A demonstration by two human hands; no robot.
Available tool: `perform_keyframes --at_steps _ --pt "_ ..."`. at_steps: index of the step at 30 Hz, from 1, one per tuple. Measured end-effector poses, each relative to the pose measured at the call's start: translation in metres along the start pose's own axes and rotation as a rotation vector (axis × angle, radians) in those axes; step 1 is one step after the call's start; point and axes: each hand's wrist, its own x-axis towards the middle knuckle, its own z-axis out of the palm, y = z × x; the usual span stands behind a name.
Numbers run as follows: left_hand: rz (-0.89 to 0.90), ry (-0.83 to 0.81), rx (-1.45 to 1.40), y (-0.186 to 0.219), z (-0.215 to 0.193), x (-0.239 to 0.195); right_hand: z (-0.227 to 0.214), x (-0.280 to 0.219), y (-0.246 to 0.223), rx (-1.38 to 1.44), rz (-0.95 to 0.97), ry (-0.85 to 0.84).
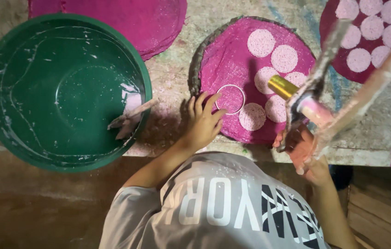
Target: The person prepares pink batter, fills a steamer tray with circular portions using a manual dispenser, and places the tray into a steamer. They then continue filling additional trays with batter and arranging them for steaming.
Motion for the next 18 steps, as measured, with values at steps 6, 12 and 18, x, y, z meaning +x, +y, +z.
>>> perform_keyframes --at_steps 6,12,18 --pt "-0.123 -0.09 -1.845 -0.017 -0.017 0.08 0.001 0.021 -0.009 -0.078 0.299 -0.269" --pt "0.347 -0.355 -2.324 -0.006 -0.033 0.123 0.009 0.046 -0.049 -0.025 0.698 -0.403" --pt "0.383 -0.173 -2.346 -0.015 -0.033 0.14 -0.009 0.084 -0.1 -0.581 0.947 -0.246"
